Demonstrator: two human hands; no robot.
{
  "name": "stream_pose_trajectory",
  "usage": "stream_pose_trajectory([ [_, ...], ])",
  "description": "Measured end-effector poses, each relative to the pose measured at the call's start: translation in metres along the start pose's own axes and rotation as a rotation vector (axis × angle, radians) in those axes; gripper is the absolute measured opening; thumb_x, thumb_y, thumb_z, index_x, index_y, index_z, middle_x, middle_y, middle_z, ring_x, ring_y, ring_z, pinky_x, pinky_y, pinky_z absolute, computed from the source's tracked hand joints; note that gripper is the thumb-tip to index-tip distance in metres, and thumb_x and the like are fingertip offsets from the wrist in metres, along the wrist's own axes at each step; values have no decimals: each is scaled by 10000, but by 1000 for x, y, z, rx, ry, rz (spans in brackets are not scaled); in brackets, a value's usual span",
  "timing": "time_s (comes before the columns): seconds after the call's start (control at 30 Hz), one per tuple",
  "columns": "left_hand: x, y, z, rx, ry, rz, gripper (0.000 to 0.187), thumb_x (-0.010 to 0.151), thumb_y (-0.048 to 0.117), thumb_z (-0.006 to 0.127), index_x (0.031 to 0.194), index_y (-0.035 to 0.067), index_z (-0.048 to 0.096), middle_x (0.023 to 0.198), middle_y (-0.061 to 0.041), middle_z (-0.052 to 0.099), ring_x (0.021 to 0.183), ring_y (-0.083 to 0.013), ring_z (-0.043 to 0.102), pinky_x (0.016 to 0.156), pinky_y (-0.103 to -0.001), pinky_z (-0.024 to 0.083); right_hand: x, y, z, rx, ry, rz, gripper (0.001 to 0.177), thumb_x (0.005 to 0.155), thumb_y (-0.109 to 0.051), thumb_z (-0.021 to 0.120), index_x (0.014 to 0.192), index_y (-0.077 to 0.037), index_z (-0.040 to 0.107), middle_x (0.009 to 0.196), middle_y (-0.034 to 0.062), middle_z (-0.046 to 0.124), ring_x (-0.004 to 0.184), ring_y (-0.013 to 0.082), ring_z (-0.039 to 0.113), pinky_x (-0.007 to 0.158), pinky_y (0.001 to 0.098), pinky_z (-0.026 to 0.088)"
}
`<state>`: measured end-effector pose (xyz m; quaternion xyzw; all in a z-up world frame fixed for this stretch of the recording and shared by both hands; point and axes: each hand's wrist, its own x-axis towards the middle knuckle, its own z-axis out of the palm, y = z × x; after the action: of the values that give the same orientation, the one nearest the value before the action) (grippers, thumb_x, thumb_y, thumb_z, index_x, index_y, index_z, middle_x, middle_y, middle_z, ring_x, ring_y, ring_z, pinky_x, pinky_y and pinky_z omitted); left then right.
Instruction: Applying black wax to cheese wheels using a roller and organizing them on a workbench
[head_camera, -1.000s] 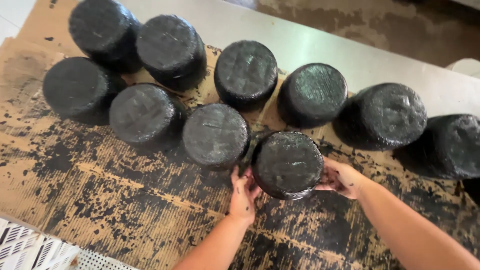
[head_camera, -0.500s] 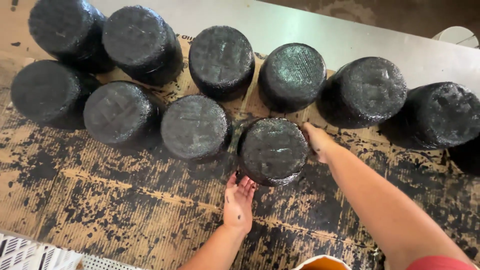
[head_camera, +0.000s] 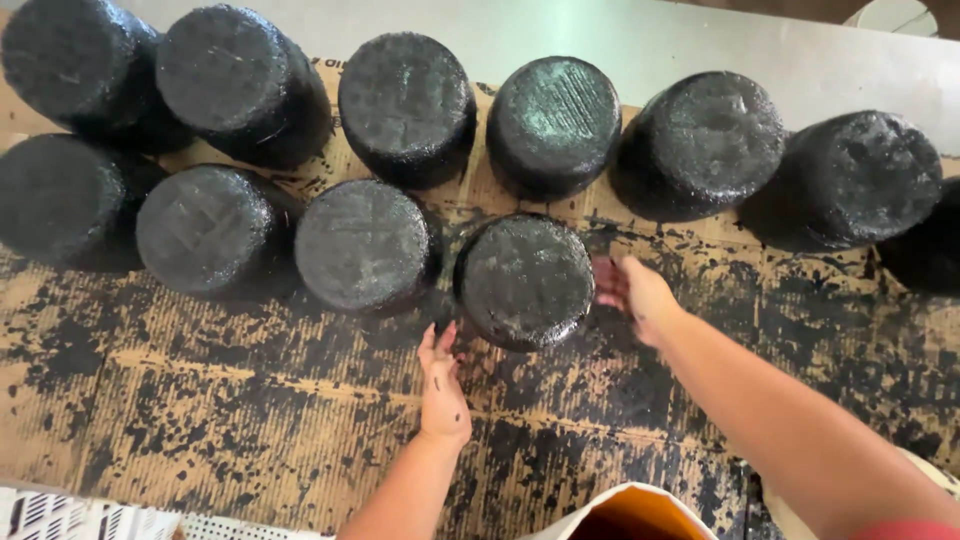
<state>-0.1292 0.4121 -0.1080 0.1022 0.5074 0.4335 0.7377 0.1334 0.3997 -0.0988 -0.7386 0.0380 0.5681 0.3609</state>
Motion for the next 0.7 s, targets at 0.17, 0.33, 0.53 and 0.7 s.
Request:
stream_pose_trajectory([
  [0.17, 22, -7, -12, 36, -32, 55, 614, 818, 264, 542, 1425, 220, 460, 1268, -50, 622, 1092, -185, 542, 978, -337, 395, -11, 14, 8, 86, 8, -32, 154, 869, -291, 545, 890, -139, 528, 817, 23, 540, 759, 179, 516, 699, 328, 429],
  [0.33, 38, -20, -27, 73, -57, 96, 602, 826, 265, 550, 1422, 263, 468, 1293, -20, 628, 1077, -144, 536, 964, -297, 384, -25, 35, 8, 171, 25, -50, 204, 875, -280, 574, 966, -101, 610, 889, 50, 625, 825, 191, 604, 744, 332, 506],
  [0.53, 43, -26, -40, 114, -91, 163, 590, 836, 267, 558, 1419, 315, 478, 1323, 16, 635, 1059, -95, 529, 948, -249, 370, -50, 52, -4, 273, 30, -85, 292, 882, -266, 609, 1058, -55, 709, 975, 82, 725, 904, 208, 710, 799, 337, 599],
  [0.7, 32, -41, -56, 203, -103, 218, 636, 916, 245, 495, 1535, 304, 361, 1529, 21, 521, 1073, -100, 456, 1001, -241, 325, -155, 37, -66, 148, 59, -340, 402, 914, -166, 643, 1284, -8, 670, 1179, 168, 696, 1036, 251, 695, 793, 326, 622],
])
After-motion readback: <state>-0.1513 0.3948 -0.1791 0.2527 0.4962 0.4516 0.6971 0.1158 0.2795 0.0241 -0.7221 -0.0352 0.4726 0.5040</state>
